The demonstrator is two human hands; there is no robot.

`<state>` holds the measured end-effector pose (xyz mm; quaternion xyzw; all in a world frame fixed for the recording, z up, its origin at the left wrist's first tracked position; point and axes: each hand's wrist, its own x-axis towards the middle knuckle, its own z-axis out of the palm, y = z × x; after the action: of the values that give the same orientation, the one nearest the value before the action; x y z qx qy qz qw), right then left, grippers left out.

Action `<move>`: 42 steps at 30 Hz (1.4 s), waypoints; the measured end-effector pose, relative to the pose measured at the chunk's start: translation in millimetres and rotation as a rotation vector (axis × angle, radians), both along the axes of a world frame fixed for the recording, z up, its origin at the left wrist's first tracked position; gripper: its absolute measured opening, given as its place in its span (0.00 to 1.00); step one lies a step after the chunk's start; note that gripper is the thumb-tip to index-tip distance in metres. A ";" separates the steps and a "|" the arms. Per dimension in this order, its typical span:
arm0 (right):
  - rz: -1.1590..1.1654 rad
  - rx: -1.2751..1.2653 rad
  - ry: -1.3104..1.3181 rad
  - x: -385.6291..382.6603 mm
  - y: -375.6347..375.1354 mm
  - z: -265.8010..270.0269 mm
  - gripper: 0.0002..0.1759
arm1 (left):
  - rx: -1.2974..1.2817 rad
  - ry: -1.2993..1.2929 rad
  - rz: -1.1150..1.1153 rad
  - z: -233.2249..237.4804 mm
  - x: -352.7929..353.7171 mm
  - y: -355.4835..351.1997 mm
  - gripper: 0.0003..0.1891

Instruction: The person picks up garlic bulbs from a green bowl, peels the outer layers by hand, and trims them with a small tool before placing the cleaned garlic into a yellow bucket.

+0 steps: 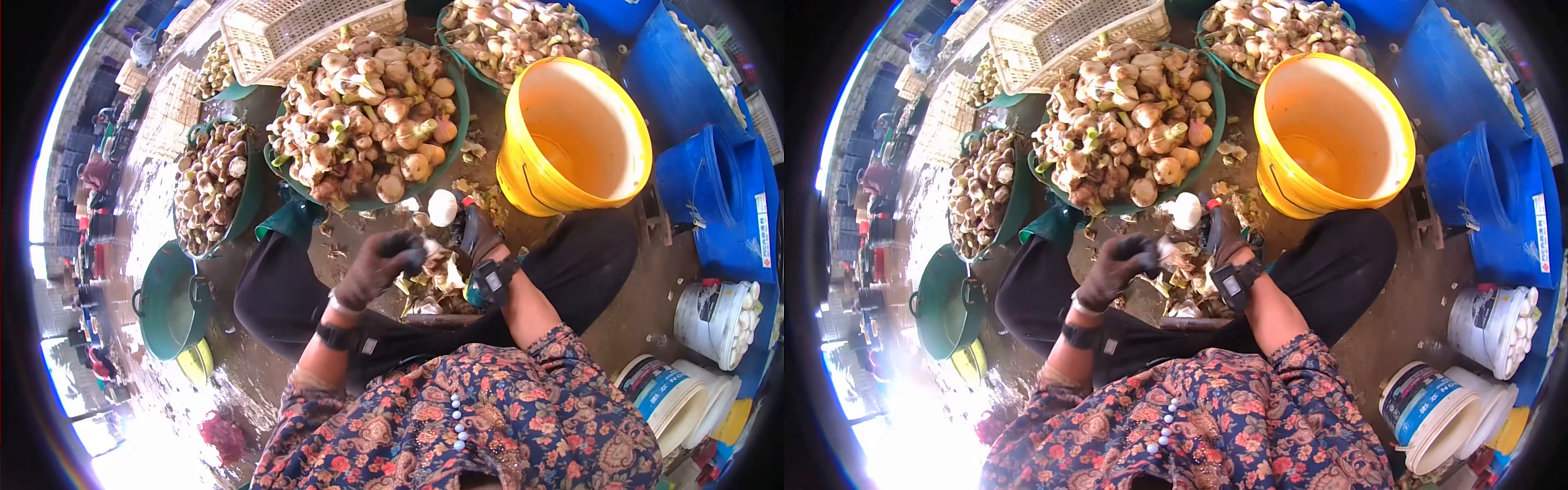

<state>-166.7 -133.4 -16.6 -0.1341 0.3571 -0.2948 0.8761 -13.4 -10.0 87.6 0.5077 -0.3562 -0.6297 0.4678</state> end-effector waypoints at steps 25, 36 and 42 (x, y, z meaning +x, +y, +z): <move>0.328 -0.050 0.145 26.4 12.2 -6.9 0.23 | 0.126 -0.273 0.199 -64.0 59.2 -58.3 0.31; 0.206 -0.838 0.595 25.3 30.3 18.6 0.15 | -0.247 -0.989 0.065 -38.7 12.4 -12.0 0.31; 0.272 -0.536 0.265 18.7 24.1 11.3 0.17 | -0.086 -0.097 0.127 -39.6 25.1 -11.3 0.32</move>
<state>-148.1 -109.3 -5.3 -0.4437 0.3563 -0.2384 0.7870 11.7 -21.3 48.0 0.5386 -0.3721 -0.5575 0.5106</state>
